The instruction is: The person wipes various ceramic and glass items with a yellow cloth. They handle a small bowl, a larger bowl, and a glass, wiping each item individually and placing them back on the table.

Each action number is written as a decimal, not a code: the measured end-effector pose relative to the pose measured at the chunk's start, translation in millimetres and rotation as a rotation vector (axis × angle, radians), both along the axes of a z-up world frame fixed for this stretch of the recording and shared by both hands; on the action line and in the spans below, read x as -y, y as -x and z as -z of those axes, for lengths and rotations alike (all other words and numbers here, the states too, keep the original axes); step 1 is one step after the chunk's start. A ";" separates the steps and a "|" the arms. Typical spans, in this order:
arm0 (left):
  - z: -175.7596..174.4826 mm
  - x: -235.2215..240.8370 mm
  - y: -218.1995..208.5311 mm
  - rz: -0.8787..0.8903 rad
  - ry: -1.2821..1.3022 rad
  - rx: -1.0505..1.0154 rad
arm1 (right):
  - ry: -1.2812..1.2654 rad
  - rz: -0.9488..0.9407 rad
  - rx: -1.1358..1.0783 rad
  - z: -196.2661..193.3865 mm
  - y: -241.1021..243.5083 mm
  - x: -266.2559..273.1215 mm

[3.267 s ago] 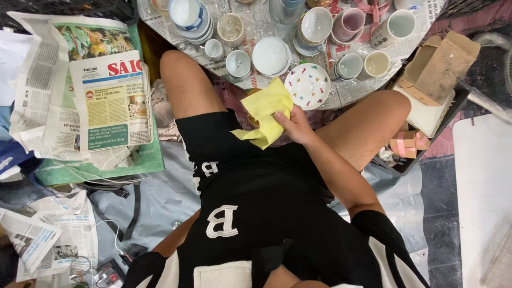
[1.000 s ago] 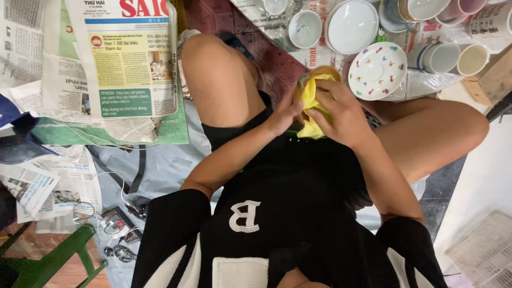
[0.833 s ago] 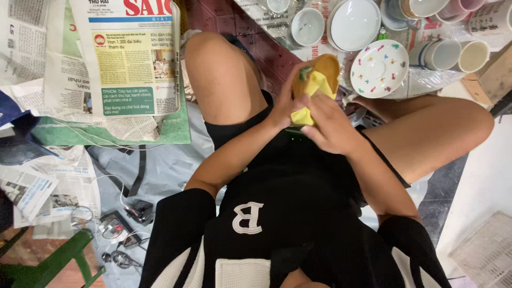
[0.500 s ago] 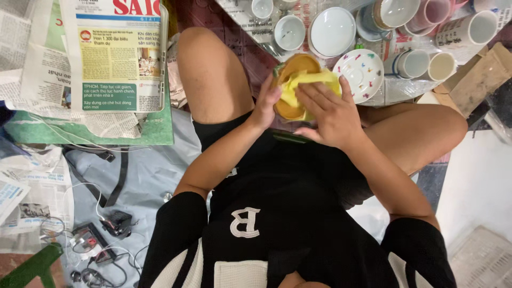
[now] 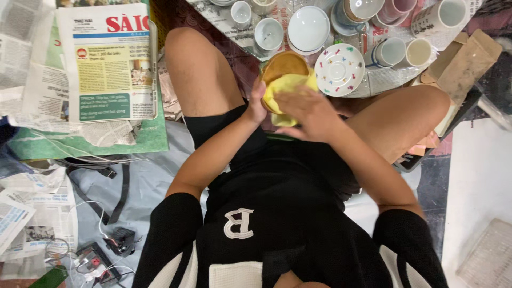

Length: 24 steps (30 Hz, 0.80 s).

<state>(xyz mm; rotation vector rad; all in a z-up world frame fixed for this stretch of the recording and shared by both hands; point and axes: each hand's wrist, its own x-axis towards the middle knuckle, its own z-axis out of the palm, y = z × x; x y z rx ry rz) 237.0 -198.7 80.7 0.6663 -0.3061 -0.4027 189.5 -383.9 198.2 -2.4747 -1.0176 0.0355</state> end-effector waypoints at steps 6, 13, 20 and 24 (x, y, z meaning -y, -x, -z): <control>-10.4 8.1 -12.0 -0.096 -0.190 0.058 | 0.213 0.202 0.127 -27.5 -7.7 0.3; -12.1 8.9 -21.0 0.047 -0.099 0.001 | -0.028 0.089 0.088 -12.3 -32.6 -19.5; 12.7 4.5 -10.1 -0.022 -0.073 0.023 | -0.184 0.003 -0.166 -15.2 -10.8 -19.2; 17.4 5.2 -10.4 -0.062 -0.100 0.039 | -0.332 0.009 -0.109 -8.5 -10.5 26.3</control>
